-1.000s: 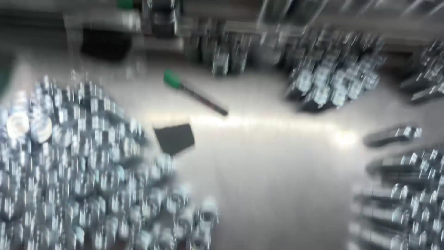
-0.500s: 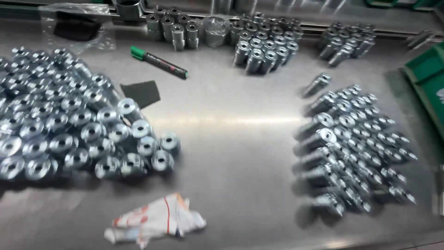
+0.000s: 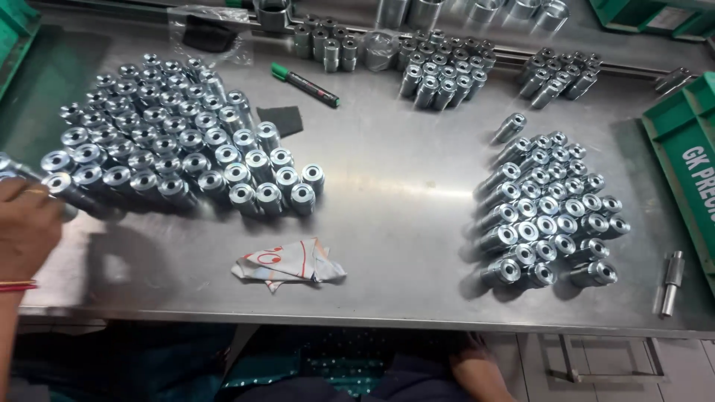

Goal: Inspecting and sorting metal mechanical components on a work table.

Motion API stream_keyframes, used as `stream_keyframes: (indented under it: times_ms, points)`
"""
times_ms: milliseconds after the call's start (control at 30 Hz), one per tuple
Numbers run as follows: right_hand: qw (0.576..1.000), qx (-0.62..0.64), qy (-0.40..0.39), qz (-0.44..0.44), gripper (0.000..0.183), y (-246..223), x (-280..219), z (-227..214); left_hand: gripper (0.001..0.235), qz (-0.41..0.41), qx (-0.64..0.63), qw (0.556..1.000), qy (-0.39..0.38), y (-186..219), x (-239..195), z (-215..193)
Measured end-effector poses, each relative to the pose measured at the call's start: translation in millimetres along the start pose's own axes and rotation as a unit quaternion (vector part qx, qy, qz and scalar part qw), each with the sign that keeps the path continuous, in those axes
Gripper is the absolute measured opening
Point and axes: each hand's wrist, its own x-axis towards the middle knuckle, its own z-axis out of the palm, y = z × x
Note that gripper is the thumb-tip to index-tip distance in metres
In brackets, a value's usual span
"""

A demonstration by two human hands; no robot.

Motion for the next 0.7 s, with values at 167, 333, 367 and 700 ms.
stream_keyframes:
  times_ms: [167,333,367,700]
  points:
    - [0.993,-0.058,0.004,-0.104,0.05,-92.5,-31.5,-67.9,0.023,0.102,0.005,0.994,-0.027,23.6,38.2,-3.8]
    - [0.988,-0.055,0.02,-0.141,0.056,-104.3,-37.0,-78.2,0.021,0.027,-0.018,0.998,-0.047,19.0,12.9,99.4]
    - [0.986,-0.06,0.028,-0.154,0.056,-103.8,-35.3,-75.4,0.03,0.012,-0.005,1.0,-0.001,16.0,5.3,115.9]
    - [0.968,-0.185,-0.08,-0.148,0.036,-112.2,-26.9,-79.0,0.029,-0.065,-0.751,0.655,-0.043,0.8,-14.0,120.3]
